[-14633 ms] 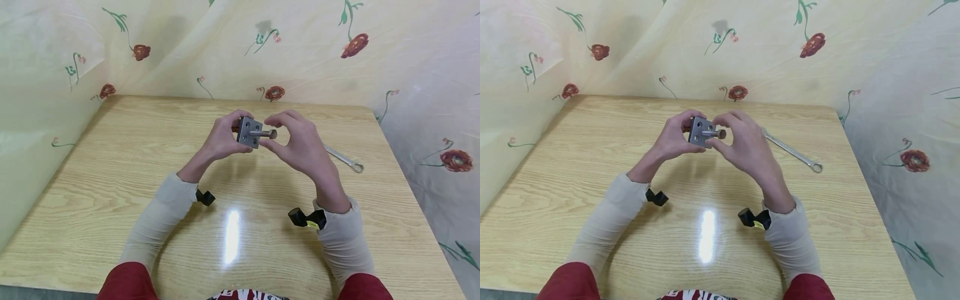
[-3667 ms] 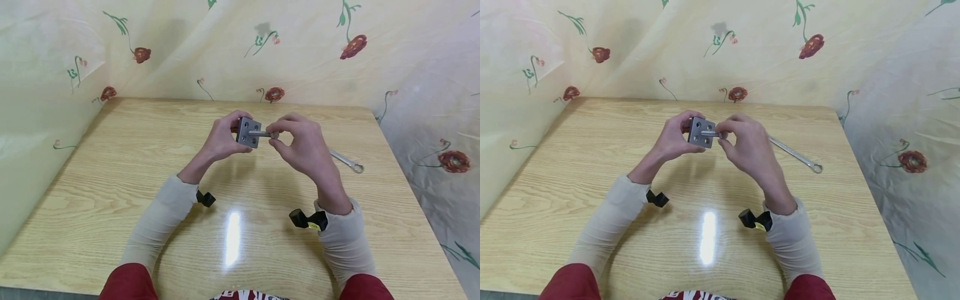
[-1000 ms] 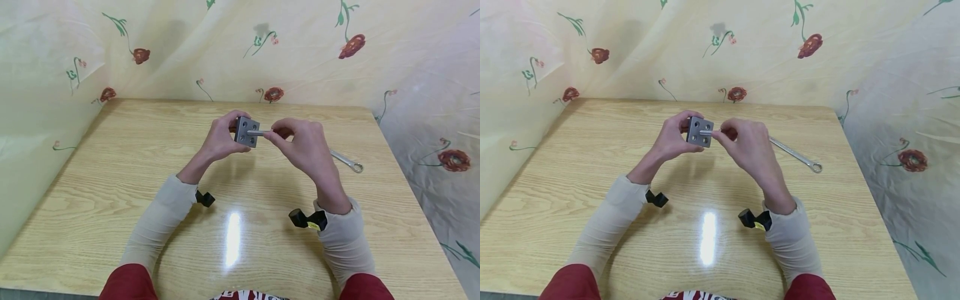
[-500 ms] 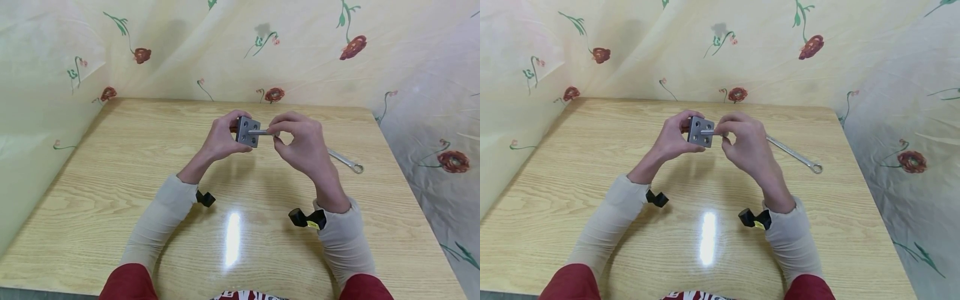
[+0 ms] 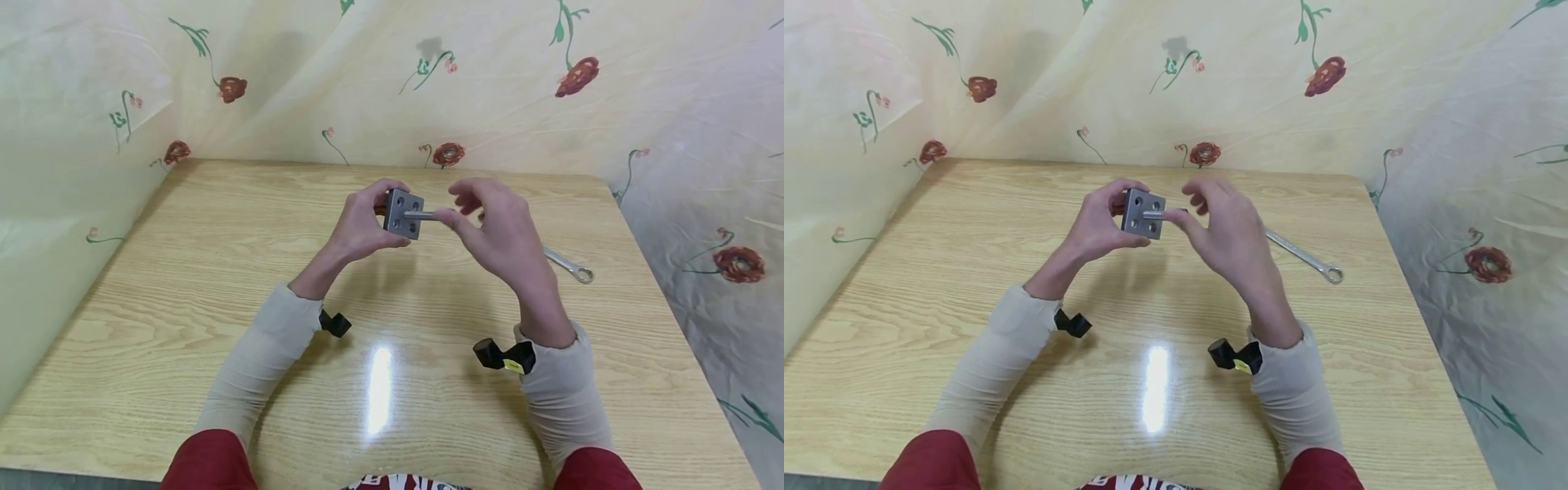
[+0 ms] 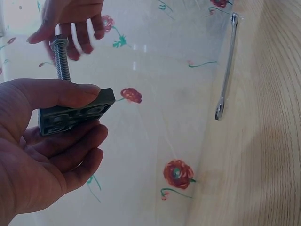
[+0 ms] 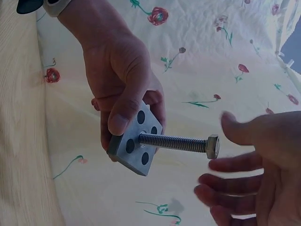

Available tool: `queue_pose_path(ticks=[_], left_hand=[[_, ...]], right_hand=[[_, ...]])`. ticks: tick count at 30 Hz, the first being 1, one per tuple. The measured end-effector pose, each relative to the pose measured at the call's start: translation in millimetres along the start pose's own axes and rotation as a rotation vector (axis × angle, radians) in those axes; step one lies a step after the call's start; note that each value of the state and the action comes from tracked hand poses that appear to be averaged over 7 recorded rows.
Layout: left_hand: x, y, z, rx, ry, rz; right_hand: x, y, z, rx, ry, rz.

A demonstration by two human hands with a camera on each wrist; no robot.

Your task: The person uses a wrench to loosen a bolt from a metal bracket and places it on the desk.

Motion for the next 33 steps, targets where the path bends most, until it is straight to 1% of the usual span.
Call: queue_pose_path(ticks=[3, 4, 6, 9, 15, 17, 20, 25, 28, 33], left_hand=[[-0.2, -0.5, 0.6, -0.005, -0.001, 0.002], [-0.2, -0.6, 0.5, -0.003, -0.002, 0.0], [-0.2, -1.1, 0.5, 0.003, -0.005, 0.0], [0.0, -2.0, 0.4, 0.015, -0.006, -0.001], [1.8, -2.5, 0.1, 0.024, -0.001, 0.002], [1.8, -2.4, 0.1, 0.023, 0.0, 0.003], [1.2, -2.1, 0.2, 0.017, -0.001, 0.0], [-0.4, -1.4, 0.3, 0.003, -0.003, -0.023], [-0.7, -1.3, 0.6, 0.004, -0.004, -0.028], [-0.6, -0.9, 0.9, -0.003, -0.002, -0.027]], right_hand=[[3, -9, -0.2, 0.114, 0.053, -0.015], [4, -11, -0.6, 0.143, 0.069, -0.02], [6, -13, -1.5, 0.177, 0.085, -0.027], [7, -14, -2.1, 0.193, 0.096, -0.016], [9, -12, -2.1, 0.183, 0.104, 0.009], [8, -10, -2.4, 0.166, 0.095, 0.003], [5, -5, -2.3, 0.107, 0.059, -0.015], [0, 7, -2.6, -0.059, -0.02, -0.02], [-2, 13, -3.6, -0.139, -0.057, -0.014], [-3, 19, -4.6, -0.214, -0.096, -0.012]])
Point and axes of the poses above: each hand's wrist, its own z-axis towards the middle knuckle, its own x-axis out of the palm, y = z × x, the point moved 9 cm from there along z, towards the middle knuckle, and after that the axes turned 10 degrees about y, right-handed, at the moved point
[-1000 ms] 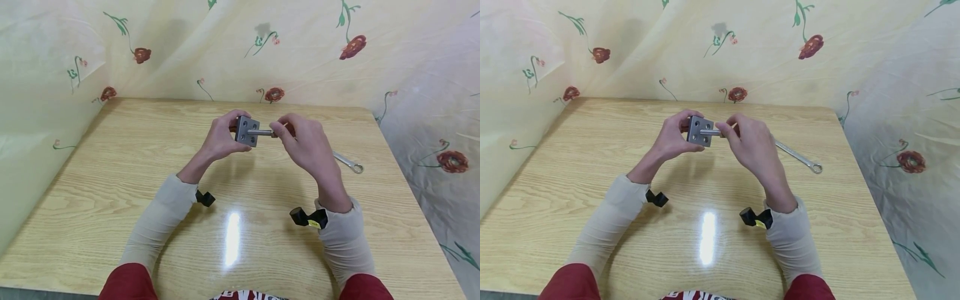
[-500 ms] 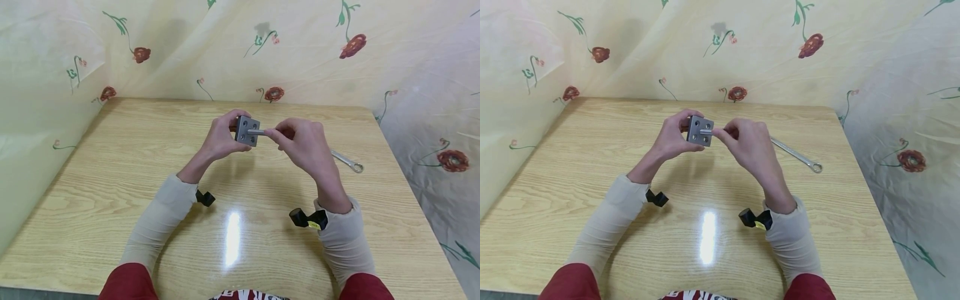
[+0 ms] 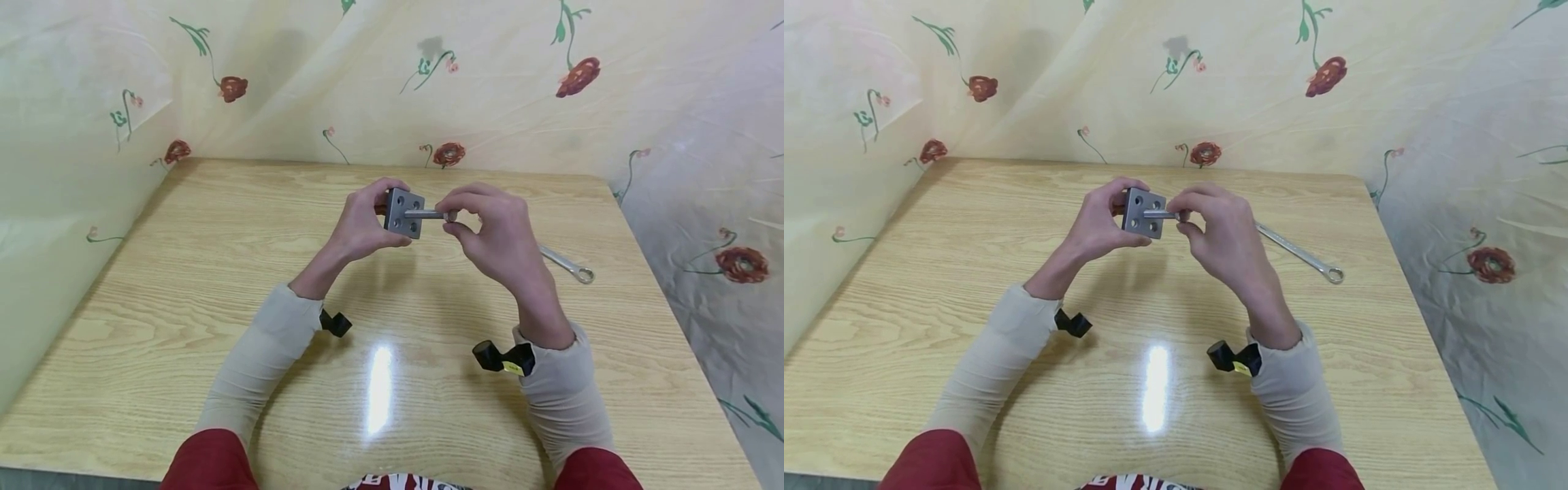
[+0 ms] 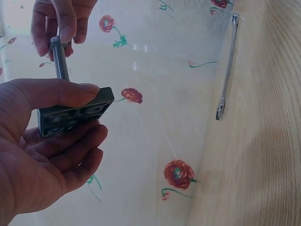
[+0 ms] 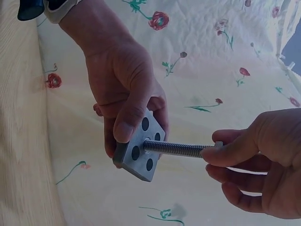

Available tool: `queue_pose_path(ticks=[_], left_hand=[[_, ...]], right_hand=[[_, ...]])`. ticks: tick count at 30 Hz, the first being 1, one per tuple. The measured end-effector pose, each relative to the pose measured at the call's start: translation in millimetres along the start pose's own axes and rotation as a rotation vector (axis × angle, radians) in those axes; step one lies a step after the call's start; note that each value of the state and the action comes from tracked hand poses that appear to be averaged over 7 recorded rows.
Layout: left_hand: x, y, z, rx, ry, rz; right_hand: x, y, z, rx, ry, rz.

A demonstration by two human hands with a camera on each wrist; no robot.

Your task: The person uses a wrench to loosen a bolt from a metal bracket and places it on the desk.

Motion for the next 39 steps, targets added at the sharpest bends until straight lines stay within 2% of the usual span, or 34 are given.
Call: queue_pose_path(ticks=[4, 8, 11, 15, 17, 19, 23, 34, 39], left_hand=[[0.2, 0.7, 0.0, -0.007, -0.003, -0.003], [0.0, 1.4, -0.4, -0.008, -0.009, 0.0], [0.0, 1.4, -0.3, -0.004, -0.011, 0.003], [0.0, 1.4, 0.0, -0.001, -0.014, 0.009], [0.2, 1.4, 0.0, -0.001, -0.015, 0.011], [0.3, 1.4, 0.0, -0.001, -0.014, 0.013], [0.8, 0.4, -0.2, 0.004, -0.013, 0.02], [-0.8, -0.5, -0.4, 0.0, -0.015, 0.009], [0.4, 2.6, -0.9, -0.012, -0.004, -0.005]], right_hand=[[0, 2, 0.5, -0.031, -0.003, 0.004], [3, -2, 0.3, -0.003, 0.055, 0.007], [4, -11, -0.1, 0.109, 0.101, 0.006], [4, -25, -2.8, 0.307, 0.142, -0.001], [5, -29, -4.1, 0.36, 0.163, -0.012], [7, -30, -4.5, 0.38, 0.177, -0.021], [8, -27, -3.4, 0.342, 0.164, -0.017], [1, -10, -0.8, 0.141, 0.071, -0.035], [0, -6, -1.9, 0.083, 0.041, -0.027]])
Point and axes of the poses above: each hand's wrist, its own z-axis towards the middle knuckle, its own x-axis out of the palm, y = z × x, the point moved 9 cm from there along z, towards the middle knuckle, and after that the axes turned 10 degrees about y, right-handed, at the moved point
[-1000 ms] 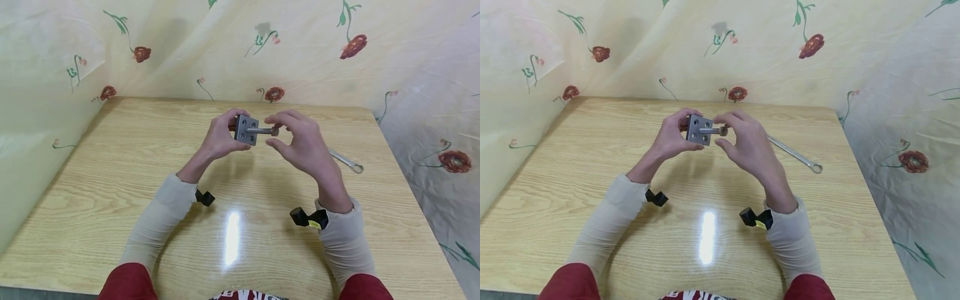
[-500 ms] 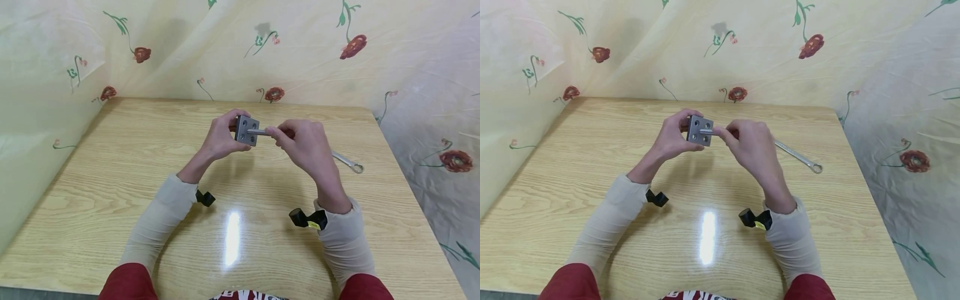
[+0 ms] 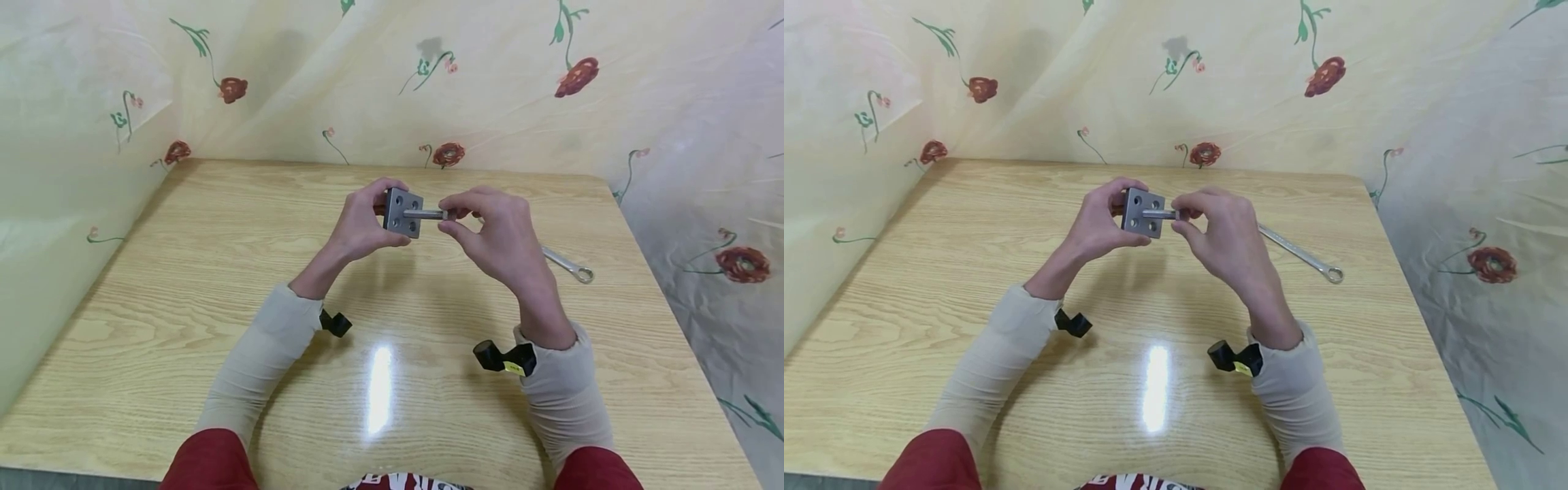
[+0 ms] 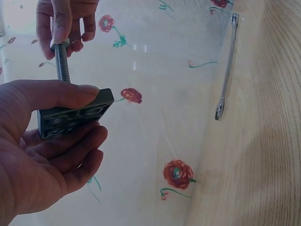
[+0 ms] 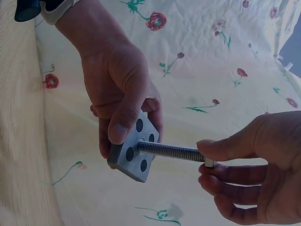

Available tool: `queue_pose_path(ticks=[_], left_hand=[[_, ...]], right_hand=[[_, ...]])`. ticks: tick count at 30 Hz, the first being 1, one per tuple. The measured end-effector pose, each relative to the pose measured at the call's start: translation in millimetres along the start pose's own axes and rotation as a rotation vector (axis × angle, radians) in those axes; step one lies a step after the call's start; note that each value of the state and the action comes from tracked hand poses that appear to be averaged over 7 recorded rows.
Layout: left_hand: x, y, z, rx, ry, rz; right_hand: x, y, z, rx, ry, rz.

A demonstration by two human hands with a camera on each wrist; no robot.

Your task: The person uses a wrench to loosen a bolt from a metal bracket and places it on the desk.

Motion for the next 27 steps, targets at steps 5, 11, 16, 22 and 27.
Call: queue_pose_path(ticks=[5, 11, 16, 22, 27], left_hand=[[0.9, 2.4, 0.2, -0.006, 0.004, -0.003], [-0.1, 1.8, 0.4, -0.007, 0.005, 0.008], [-2.3, 1.4, 0.8, -0.006, -0.002, 0.006], [-3.0, 2.1, 1.3, -0.02, -0.003, 0.007], [-5.9, 2.6, 1.7, -0.023, -0.017, -0.002]], right_hand=[[2, -2, 0.7, -0.007, -0.003, -0.005], [2, 4, 2.3, -0.068, -0.036, -0.029], [0, 9, 3.0, -0.113, -0.085, -0.044], [1, 9, 3.0, -0.135, -0.086, -0.036], [4, 5, 4.6, -0.125, -0.035, -0.02]])
Point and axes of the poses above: each hand's wrist, its own z-axis towards the middle knuckle, its own x-axis out of the palm, y = z × x, the point moved 9 cm from there along z, towards the middle knuckle, and after that the axes turned 10 degrees about y, right-handed, at the moved point
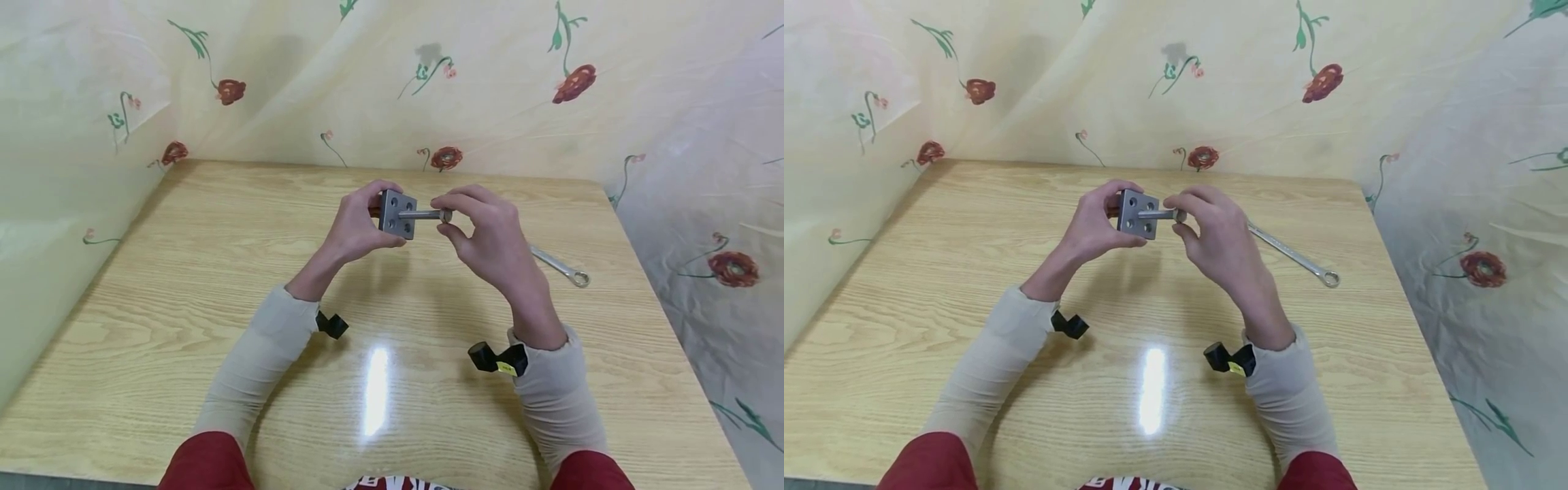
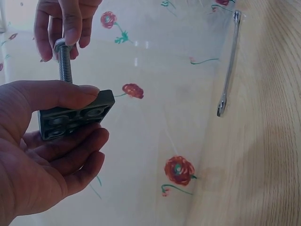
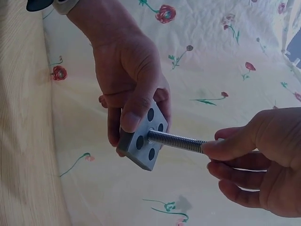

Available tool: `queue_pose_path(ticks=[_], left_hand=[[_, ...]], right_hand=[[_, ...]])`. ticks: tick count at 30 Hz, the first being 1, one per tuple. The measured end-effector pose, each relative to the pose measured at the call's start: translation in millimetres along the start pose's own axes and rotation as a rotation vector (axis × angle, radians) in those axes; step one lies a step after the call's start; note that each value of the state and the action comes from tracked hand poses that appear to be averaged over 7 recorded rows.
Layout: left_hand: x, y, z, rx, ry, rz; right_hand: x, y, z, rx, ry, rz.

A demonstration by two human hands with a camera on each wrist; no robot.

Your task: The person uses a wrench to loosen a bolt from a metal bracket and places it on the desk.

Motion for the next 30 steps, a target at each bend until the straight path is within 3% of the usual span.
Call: queue_pose_path(ticks=[4, 10, 14, 23, 30], left_hand=[[0.5, 2.0, -0.2, -0.004, 0.001, -0.006], [0.9, 1.6, 0.2, 0.006, -0.002, -0.006], [1.9, 1.7, -0.3, 0.0, 0.001, 0.003], [4.2, 1.6, 1.4, 0.002, 0.004, 0.01], [4.4, 5.7, 1.7, -0.022, 0.006, -0.001]], right_hand=[[4, -7, -0.5, 0.057, 0.065, 0.029], [8, -30, -3.0, 0.32, 0.138, 0.09], [13, -36, -4.3, 0.384, 0.15, 0.101], [10, -30, -1.9, 0.319, 0.12, 0.069], [10, -21, -0.4, 0.164, 0.103, 0.009]])
Point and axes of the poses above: each hand's wrist, its own z-axis towards the middle knuckle, its own x-axis out of the palm, y = z × x, the point moved 9 cm from there along z, towards the middle knuckle, and after that the axes turned 10 degrees about y, right-handed, at the moved point
